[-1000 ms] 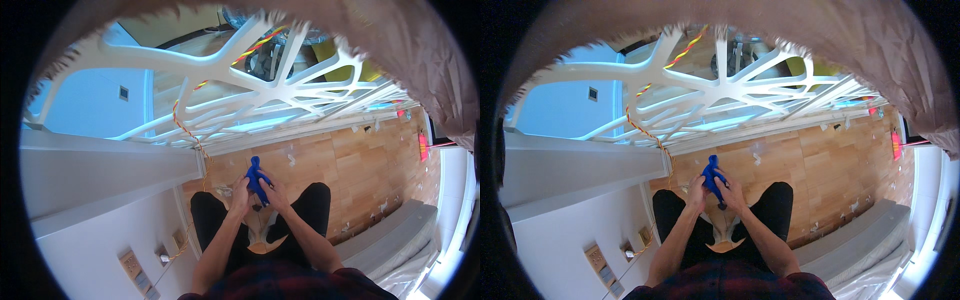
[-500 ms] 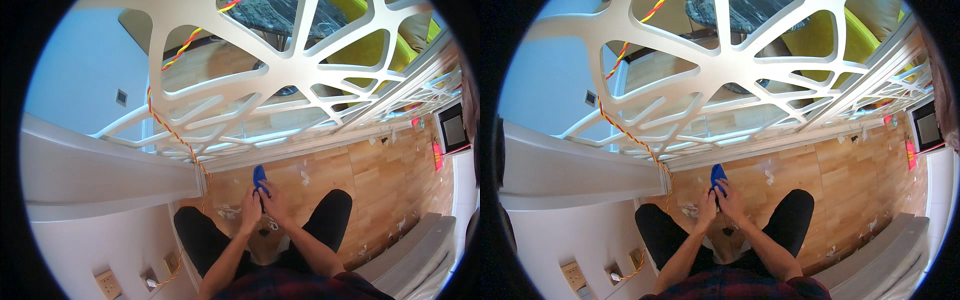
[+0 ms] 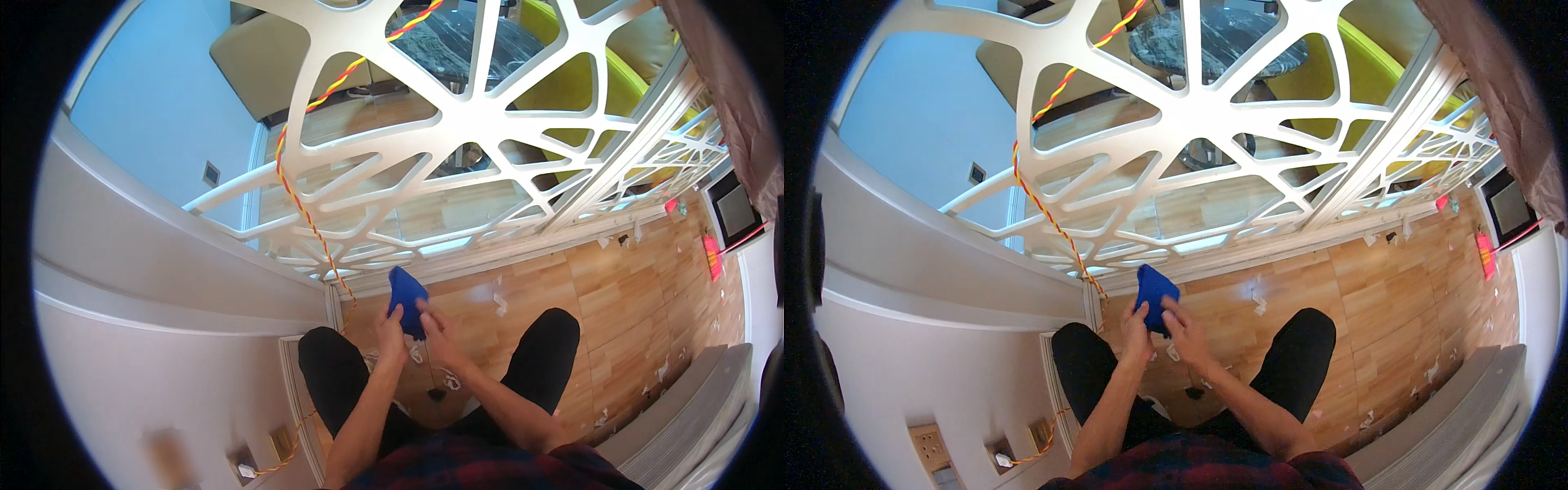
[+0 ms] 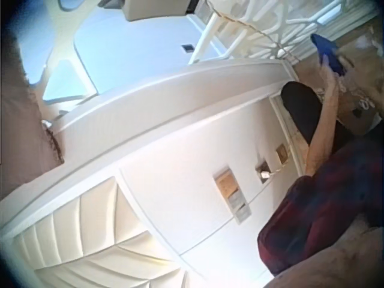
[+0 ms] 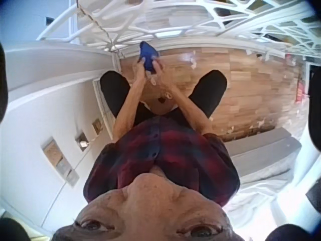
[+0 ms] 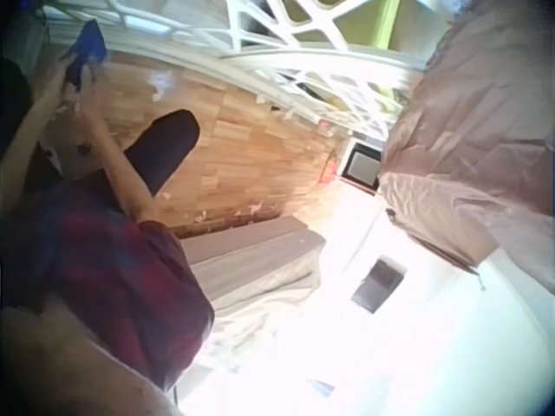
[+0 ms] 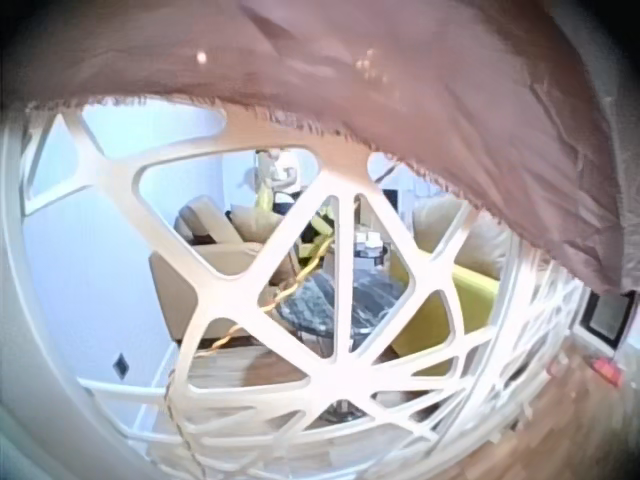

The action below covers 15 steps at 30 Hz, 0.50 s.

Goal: The person wipes a wall-mounted electrical panel and adjacent wall with a blue cloth, then cleans a padded headboard and a white decorative partition. The person uses a blue cloth to wipe each surface in sequence.

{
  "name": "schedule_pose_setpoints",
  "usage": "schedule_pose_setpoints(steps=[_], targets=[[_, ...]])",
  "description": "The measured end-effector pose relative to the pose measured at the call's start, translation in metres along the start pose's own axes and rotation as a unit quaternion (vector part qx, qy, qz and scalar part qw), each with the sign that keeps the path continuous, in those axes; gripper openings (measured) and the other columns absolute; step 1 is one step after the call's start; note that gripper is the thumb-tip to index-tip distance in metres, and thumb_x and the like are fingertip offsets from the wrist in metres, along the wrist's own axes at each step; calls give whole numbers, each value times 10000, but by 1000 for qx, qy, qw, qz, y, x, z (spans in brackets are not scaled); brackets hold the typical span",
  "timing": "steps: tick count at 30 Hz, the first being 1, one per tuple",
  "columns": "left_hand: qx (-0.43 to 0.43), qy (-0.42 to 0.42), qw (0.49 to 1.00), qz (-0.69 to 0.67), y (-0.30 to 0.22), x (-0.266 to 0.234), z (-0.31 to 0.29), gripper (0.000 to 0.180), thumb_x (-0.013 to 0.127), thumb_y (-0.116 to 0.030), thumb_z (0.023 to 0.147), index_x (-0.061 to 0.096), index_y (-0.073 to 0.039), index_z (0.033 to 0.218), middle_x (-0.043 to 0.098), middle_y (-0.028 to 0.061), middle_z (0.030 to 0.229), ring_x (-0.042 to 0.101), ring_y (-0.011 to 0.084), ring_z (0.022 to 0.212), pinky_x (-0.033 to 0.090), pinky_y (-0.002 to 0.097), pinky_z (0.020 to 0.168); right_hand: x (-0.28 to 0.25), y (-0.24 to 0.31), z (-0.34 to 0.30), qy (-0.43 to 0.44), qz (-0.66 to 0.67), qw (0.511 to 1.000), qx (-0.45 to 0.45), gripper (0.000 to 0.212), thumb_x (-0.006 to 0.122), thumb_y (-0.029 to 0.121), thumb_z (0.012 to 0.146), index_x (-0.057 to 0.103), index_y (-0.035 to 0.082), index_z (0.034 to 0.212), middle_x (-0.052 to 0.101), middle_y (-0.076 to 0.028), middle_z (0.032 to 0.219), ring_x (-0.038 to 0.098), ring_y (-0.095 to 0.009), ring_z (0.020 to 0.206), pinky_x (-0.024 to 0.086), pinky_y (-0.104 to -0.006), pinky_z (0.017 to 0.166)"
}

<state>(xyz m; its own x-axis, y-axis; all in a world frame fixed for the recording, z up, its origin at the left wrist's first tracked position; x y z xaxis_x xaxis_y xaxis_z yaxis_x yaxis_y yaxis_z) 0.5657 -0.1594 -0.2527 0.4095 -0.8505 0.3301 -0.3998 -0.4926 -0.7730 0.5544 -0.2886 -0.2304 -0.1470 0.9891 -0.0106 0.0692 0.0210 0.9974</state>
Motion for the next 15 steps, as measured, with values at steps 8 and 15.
schedule_pose_setpoints(steps=[8, 15], targets=[[452, 236, 634, 581, -49, 108, -73, 454, 546, -67, 886, 564, -9, 1337, 580, 213, 1416, 526, 370, 1345, 402, 542, 1092, -28, 21, 29, -67, 541, 827, 138, 326, 599, 360, 1038, 595, 77, 1200, 651, -99, 1136, 626, -249, 1075, 521, -418, 967], [513, 294, 618, 519, -142, 157, -85, 385, 638, -125, 907, 622, -44, 1283, 680, 188, 1250, 644, 383, 1141, 508, 459, 957, -103, 97, 72, -277, 401, 873, -3, 249, 643, 221, 1021, 613, 60, 1209, 664, -82, 1127, 638, -225, 993, 535, -402, 896]])
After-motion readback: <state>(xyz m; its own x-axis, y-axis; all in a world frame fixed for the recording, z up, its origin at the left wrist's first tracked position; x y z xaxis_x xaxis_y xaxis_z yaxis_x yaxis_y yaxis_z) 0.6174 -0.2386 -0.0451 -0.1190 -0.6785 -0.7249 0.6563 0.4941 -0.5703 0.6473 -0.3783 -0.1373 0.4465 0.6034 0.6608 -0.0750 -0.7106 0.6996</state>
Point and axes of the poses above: each hand's wrist, its own z-axis towards the middle knuckle, its own x-axis out of the palm, y = z × x, the point moved 7 cm from there along z, towards the middle knuckle
